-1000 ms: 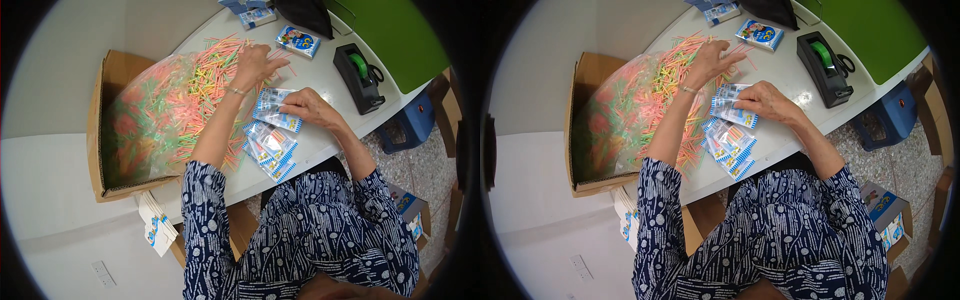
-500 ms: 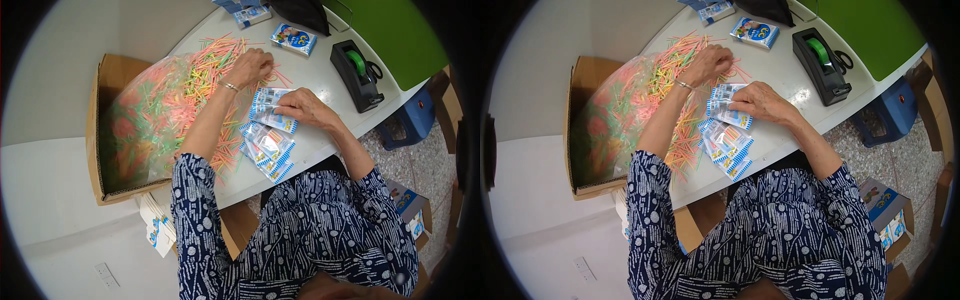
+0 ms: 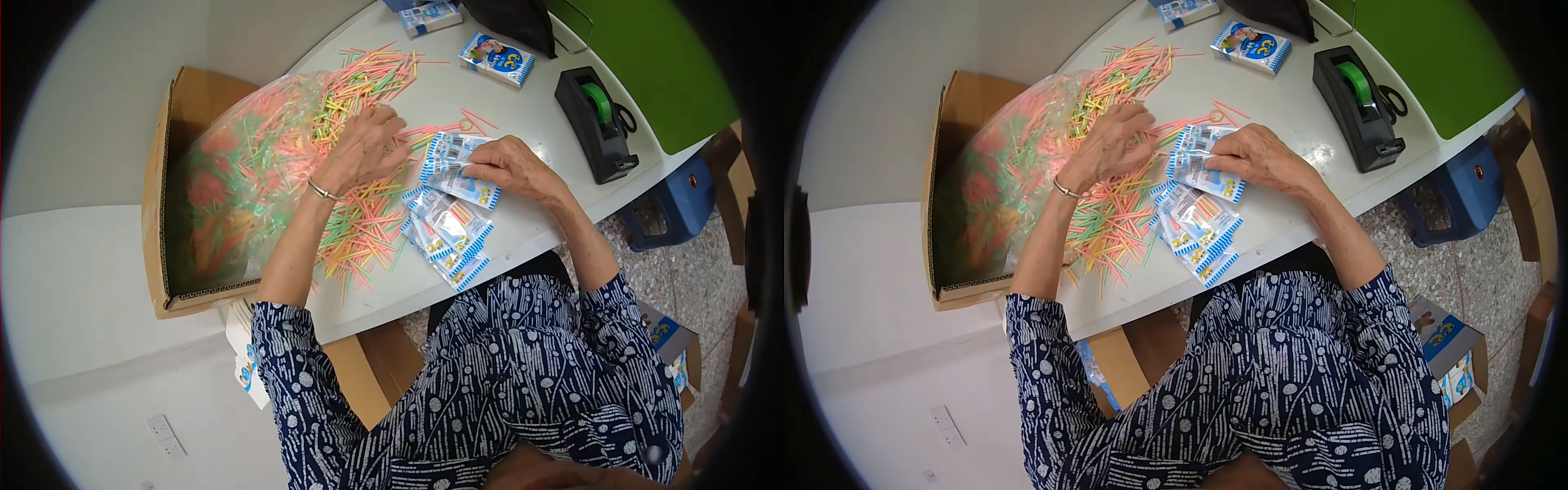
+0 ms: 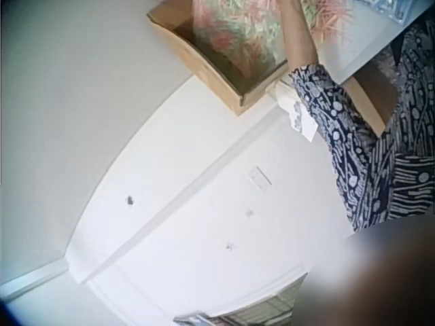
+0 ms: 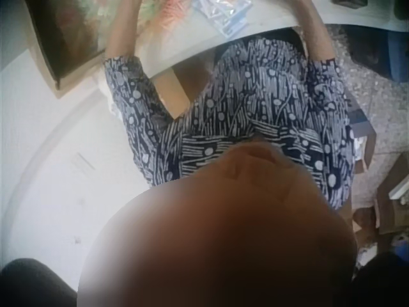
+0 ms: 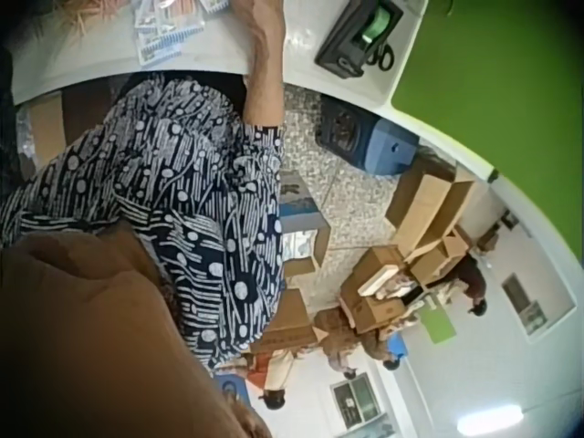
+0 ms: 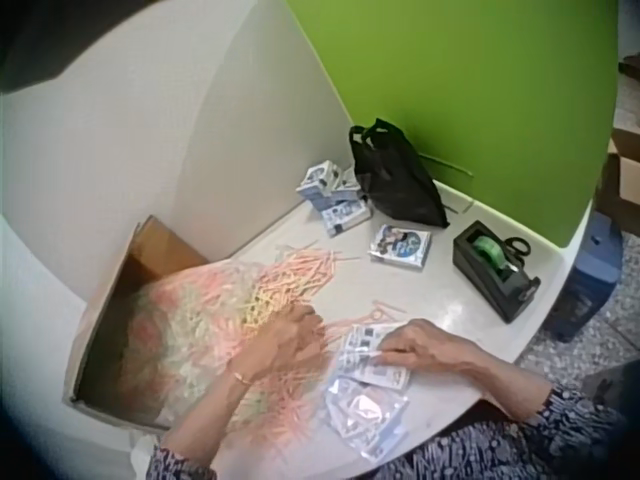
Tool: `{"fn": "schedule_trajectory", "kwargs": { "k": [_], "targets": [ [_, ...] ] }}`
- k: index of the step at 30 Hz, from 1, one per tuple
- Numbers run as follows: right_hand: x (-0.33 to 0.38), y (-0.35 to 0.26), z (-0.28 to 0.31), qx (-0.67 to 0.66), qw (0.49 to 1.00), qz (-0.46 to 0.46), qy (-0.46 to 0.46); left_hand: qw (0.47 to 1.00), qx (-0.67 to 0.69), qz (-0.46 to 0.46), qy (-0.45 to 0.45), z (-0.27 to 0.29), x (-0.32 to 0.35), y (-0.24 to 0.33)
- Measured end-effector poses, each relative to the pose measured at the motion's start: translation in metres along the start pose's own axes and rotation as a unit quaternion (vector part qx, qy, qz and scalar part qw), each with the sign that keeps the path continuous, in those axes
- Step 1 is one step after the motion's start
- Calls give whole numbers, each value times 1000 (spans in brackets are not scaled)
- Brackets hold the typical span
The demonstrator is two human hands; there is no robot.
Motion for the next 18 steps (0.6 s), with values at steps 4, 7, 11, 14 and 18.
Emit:
{"fn": "schedule_trajectory", "kwargs": {
  "k": [4, 7, 11, 14, 18],
  "targets": [
    [0, -3, 1, 0, 1000, -5, -10, 998, -54, -44, -2, -9, -7, 18],
    [-1, -6, -2, -11, 1000, -11, -7, 997, -64, -26, -45, -23, -11, 19],
    [-2, -5, -2, -14, 1000, -17, -11, 997, -73, -30, -5, -31, -16, 19],
    [0, 0, -1, 0, 999, -27, -19, 997, -77, 15, -25, -38, -21, 28],
    [-1, 3, -3, -5, 999, -29, -23, 994, -109, 7, -17, -32, -1, 24]
  ]
}}
Point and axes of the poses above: each hand's wrist, its own x-axis away from the middle knuckle, its own z-axis out of the back of the hand, y = z × x, the point moved 5 cm from there along -x, towards the middle knuckle, and after that the axes turned 5 degrees about y, right-handed, at the moved point
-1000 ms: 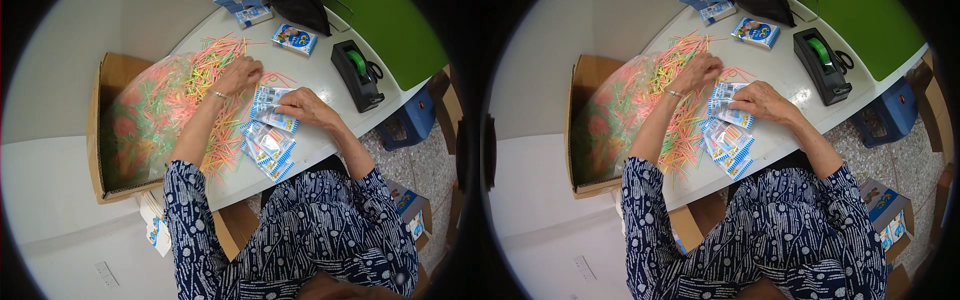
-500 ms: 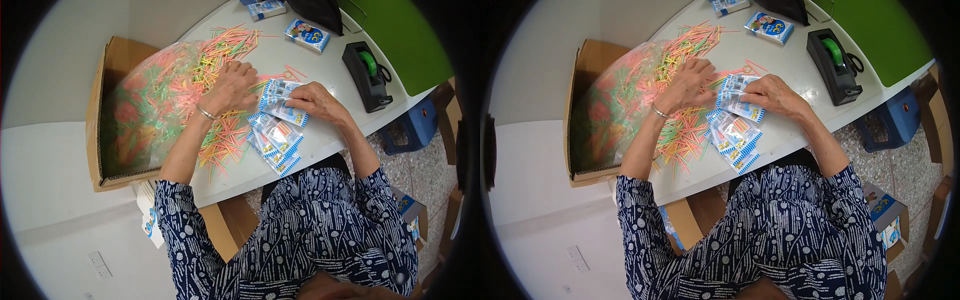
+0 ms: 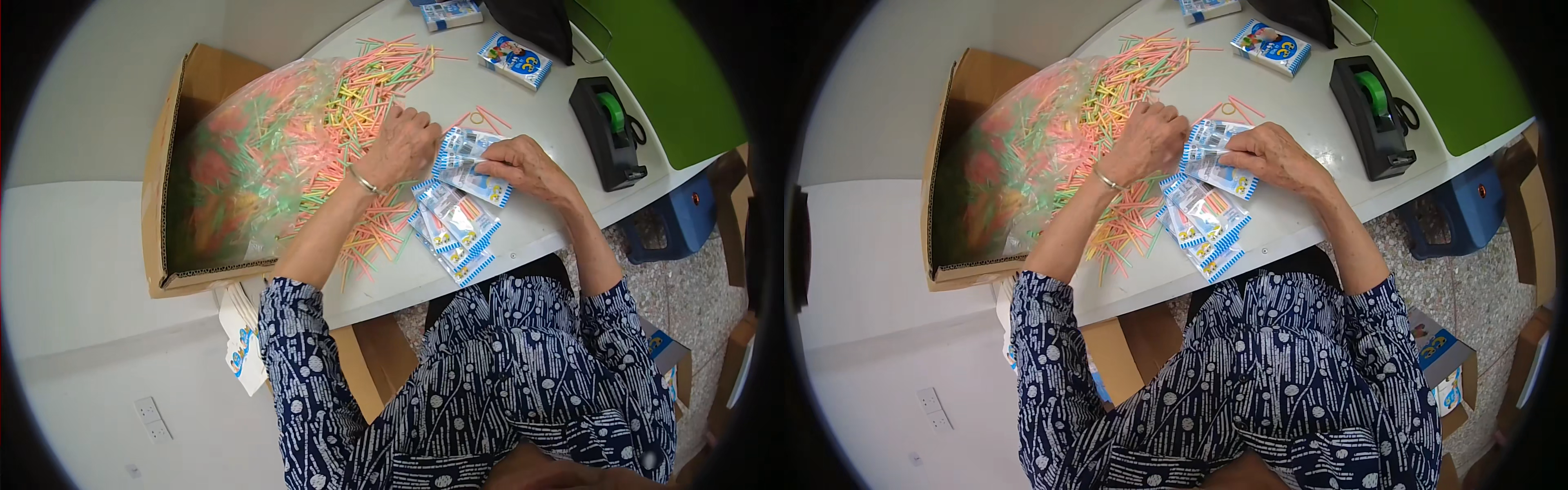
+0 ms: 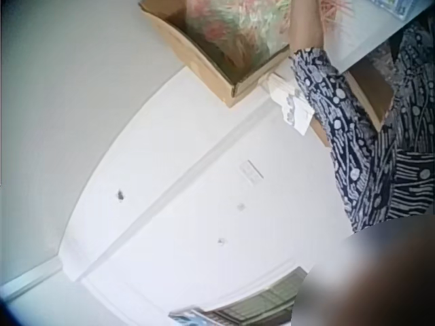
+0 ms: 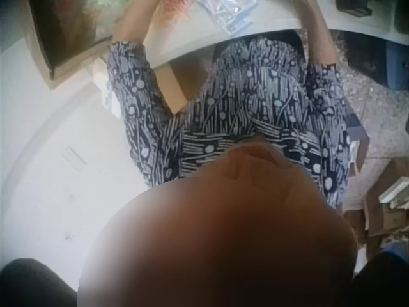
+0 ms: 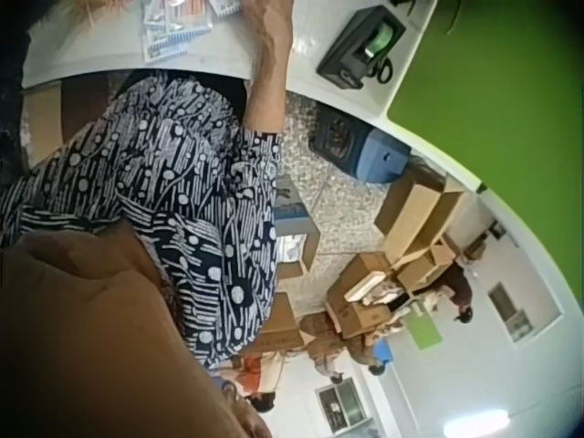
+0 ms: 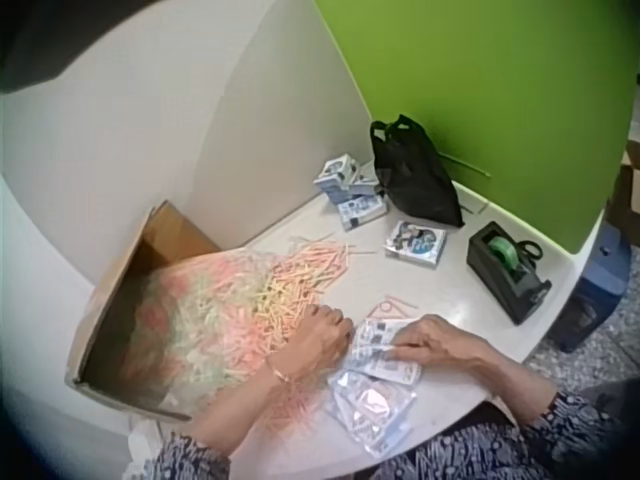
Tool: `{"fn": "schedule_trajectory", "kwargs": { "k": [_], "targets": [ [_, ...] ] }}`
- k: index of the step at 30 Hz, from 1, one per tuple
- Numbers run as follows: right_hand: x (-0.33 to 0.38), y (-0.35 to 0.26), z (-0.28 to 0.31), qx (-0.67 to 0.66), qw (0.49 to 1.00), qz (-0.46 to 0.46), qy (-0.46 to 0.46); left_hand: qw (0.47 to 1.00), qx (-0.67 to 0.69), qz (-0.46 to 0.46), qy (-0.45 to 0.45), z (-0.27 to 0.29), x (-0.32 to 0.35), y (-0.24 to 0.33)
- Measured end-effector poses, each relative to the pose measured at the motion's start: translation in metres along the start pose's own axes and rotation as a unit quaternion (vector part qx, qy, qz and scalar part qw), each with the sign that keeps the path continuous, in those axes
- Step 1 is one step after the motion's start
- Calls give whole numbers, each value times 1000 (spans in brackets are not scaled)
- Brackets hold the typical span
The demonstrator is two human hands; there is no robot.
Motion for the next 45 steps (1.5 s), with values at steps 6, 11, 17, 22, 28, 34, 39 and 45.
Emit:
{"fn": "schedule_trajectory", "kwargs": {
  "k": [6, 11, 17, 22, 28, 34, 39, 45],
  "targets": [
    [1, -6, 2, -5, 1000, 10, 10, 996, -89, -19, -8, 34, 47, -30],
    [1, -2, 1, -6, 1000, 12, 11, 999, -36, -1, -11, 59, 62, -19],
    [1, -4, 2, -16, 1000, 7, 8, 994, -100, -8, -44, 39, 63, 6],
    [1, -4, 0, -28, 1000, 2, 6, 983, -164, 46, -63, 24, 44, -8],
    [1, 0, -2, -32, 999, -16, -2, 964, -250, 85, -23, -5, 27, -36],
    [0, 1, 1, -16, 1000, -7, -3, 971, -198, 130, 42, -14, 24, -43],
    [-2, -7, 3, -18, 1000, -14, 8, 970, -91, 210, 81, -6, 38, -66],
    [-13, -5, 11, -234, 959, -59, 146, 830, 406, 334, 184, 30, 40, -70]
  ]
}}
Point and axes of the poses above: each hand's wrist, its own x-axis away from the middle knuckle, its own z-axis out of the back of the hand, y = z × x, the point moved 5 cm from there along -x, towards the middle knuckle, and after that the axes turned 5 degrees about y, right-handed, at the moved point
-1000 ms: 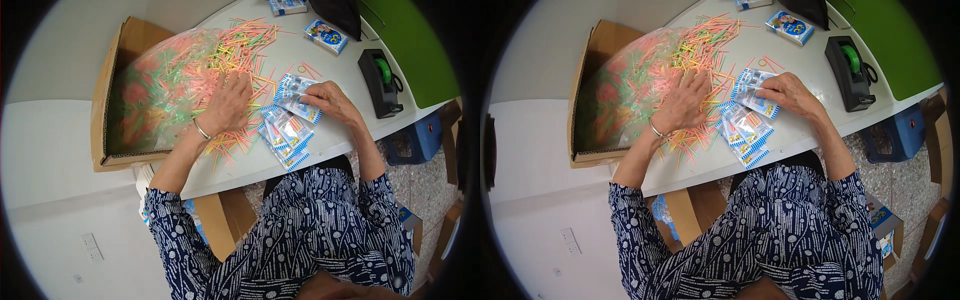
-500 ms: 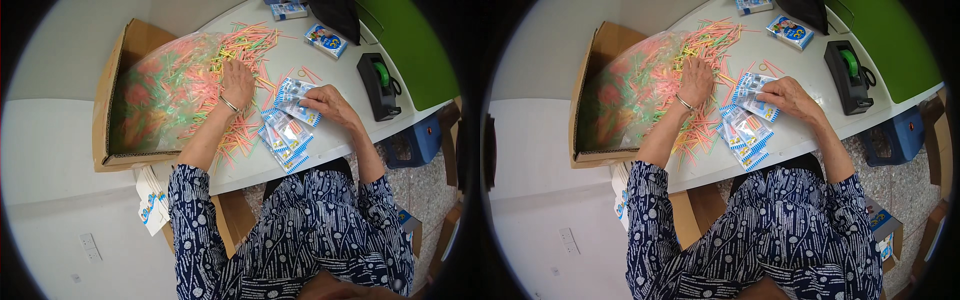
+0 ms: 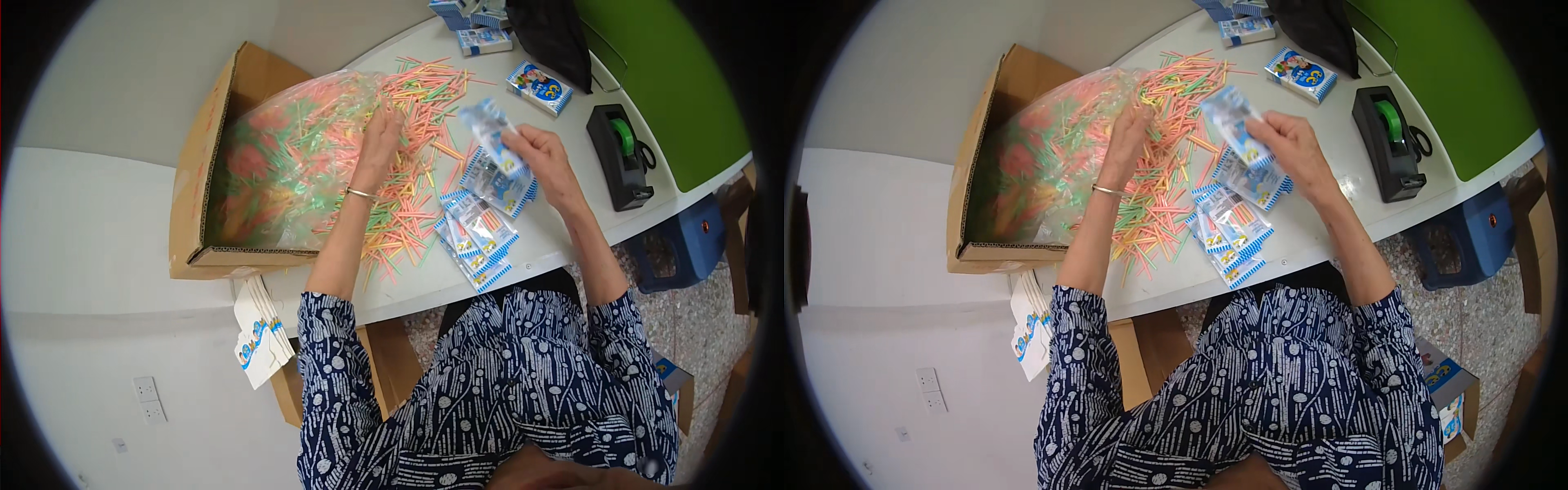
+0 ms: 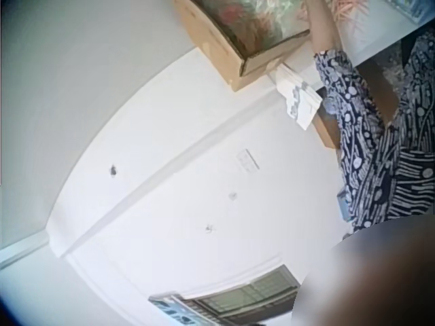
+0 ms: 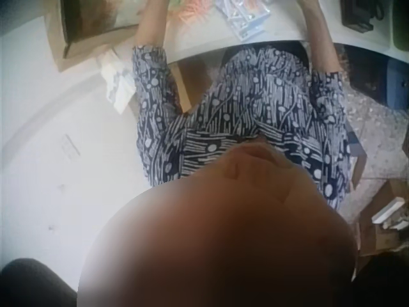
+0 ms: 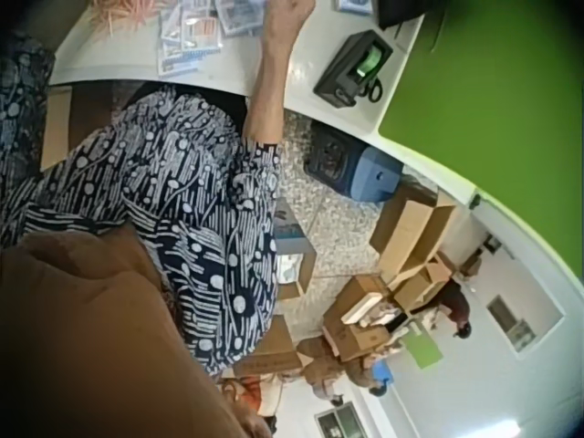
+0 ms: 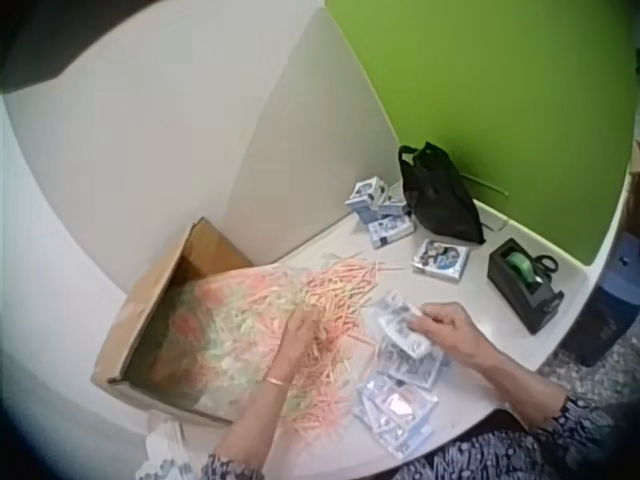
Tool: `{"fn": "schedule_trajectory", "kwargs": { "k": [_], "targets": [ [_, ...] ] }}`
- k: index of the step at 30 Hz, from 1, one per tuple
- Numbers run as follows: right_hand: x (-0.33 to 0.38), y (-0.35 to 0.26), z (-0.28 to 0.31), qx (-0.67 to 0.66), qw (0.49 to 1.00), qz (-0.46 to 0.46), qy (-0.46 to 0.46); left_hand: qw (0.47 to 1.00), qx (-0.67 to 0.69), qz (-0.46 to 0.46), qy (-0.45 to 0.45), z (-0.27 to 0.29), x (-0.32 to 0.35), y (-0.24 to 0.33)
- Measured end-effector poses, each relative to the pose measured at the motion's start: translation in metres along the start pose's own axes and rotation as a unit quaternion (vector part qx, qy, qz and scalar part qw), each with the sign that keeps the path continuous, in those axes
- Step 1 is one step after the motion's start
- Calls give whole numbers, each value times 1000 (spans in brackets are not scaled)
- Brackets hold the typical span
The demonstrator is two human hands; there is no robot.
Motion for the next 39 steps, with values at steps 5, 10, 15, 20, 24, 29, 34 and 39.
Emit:
{"fn": "schedule_trajectory", "kwargs": {
  "k": [5, 10, 15, 20, 24, 29, 34, 39],
  "targets": [
    [-25, 2, -51, -254, 965, -46, 36, 937, 312, 127, 89, 4, -2, -7],
    [-44, 40, -113, -499, 837, -190, 115, 815, 542, 176, 104, -29, 6, -1],
    [-50, 29, -145, -617, 773, -128, 75, 825, 522, 125, 175, -43, 23, 5],
    [-44, 33, -145, -619, 753, -175, 138, 867, 436, 69, 232, -46, 39, 10],
    [-43, 36, -142, -600, 767, -166, 155, 889, 388, 80, 231, -46, 45, 14],
    [-42, 34, -139, -557, 803, -152, 147, 866, 449, 78, 204, -45, 43, 15],
    [-40, 21, -135, -498, 848, -135, 116, 852, 472, 92, 206, -35, 39, 12],
    [-38, 4, -123, -433, 898, -65, 50, 863, 433, 114, 235, -27, 31, -19]
  ]
}}
Point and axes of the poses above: each hand's wrist, its own x-axis away from the middle knuckle, its own z-axis out of the back of the hand, y = z × x, the point moved 5 cm from there along -x, towards the middle knuckle, and after that the axes turned 5 degrees about y, right-handed, at the moved point
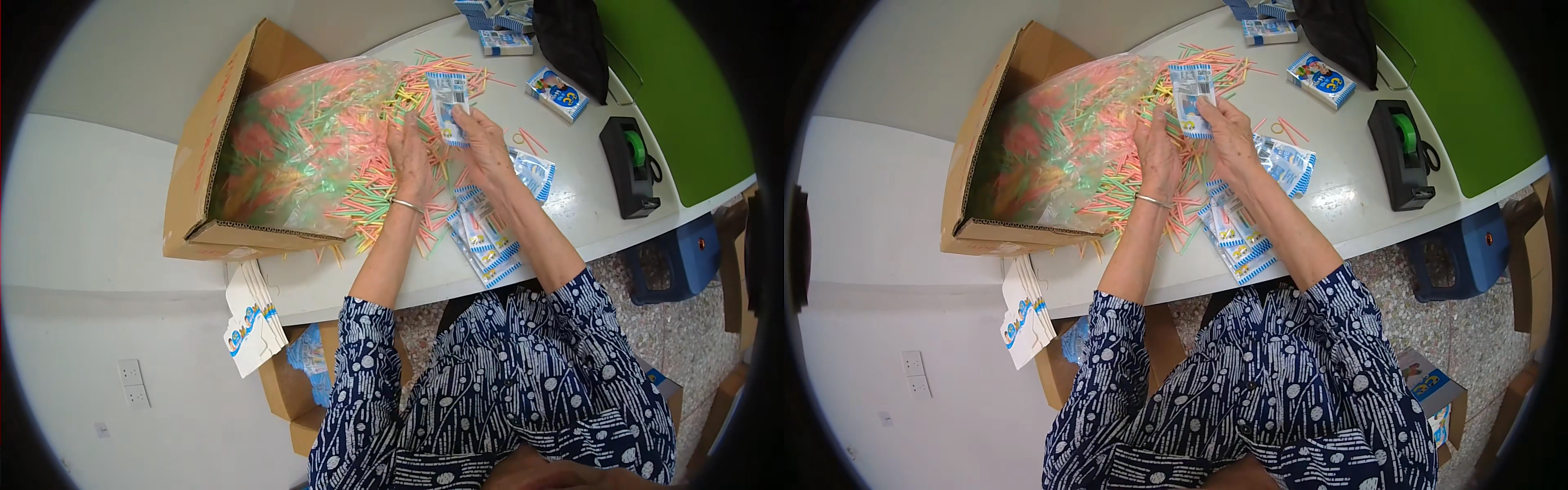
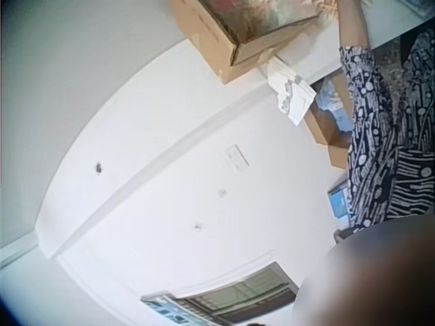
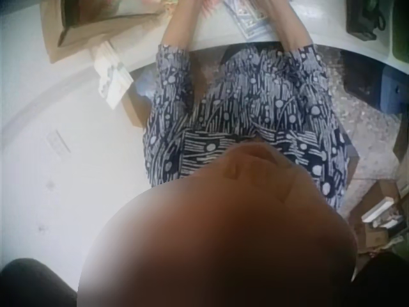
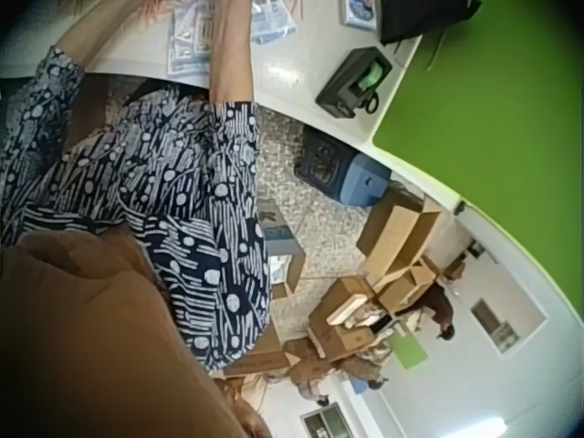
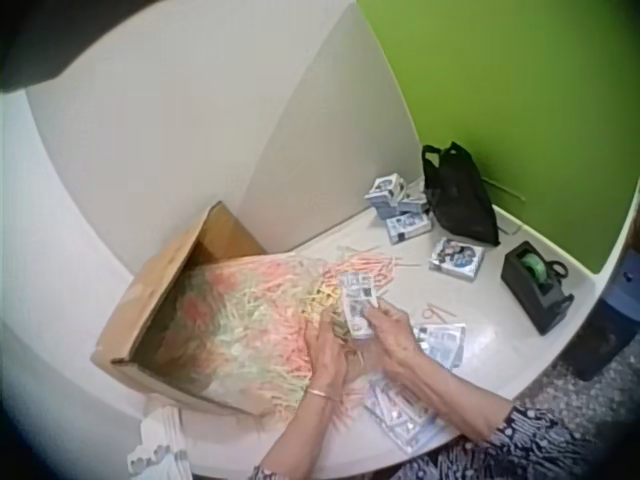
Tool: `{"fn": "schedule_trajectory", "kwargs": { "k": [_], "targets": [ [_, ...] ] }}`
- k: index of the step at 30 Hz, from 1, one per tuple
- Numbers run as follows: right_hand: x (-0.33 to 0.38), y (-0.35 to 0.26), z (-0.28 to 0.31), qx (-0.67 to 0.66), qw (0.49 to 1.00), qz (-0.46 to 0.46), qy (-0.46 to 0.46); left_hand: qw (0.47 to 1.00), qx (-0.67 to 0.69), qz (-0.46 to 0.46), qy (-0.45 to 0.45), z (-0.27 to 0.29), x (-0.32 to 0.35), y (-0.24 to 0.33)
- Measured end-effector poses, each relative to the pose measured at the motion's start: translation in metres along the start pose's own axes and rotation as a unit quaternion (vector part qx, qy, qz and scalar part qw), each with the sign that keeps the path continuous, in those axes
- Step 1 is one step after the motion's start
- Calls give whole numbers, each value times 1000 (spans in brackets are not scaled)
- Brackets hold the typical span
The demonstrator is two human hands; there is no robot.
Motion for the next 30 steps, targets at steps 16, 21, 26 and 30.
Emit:
{"fn": "schedule_trajectory", "kwargs": {
  "k": [16, 21, 26, 30],
  "targets": [
    [14, -40, 36, 337, 934, -80, -90, 992, -117, -35, -39, 9, -4, 28],
    [15, -46, 42, 354, 927, -82, -92, 981, -183, -47, -46, 3, 2, 36],
    [15, -41, 46, 385, 911, -77, -125, 983, -179, -6, -34, 8, 2, 35],
    [18, -42, 49, 388, 907, -91, -139, 989, -119, -54, -63, 0, -1, 42]
  ]
}}
Point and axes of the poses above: each hand's wrist, its own x-axis away from the middle knuckle, its own z-axis out of the back of the hand, y = z × x, the point moved 5 cm from there along -x, towards the middle knuckle, and after that the axes turned 5 degrees about y, right-handed, at the moved point
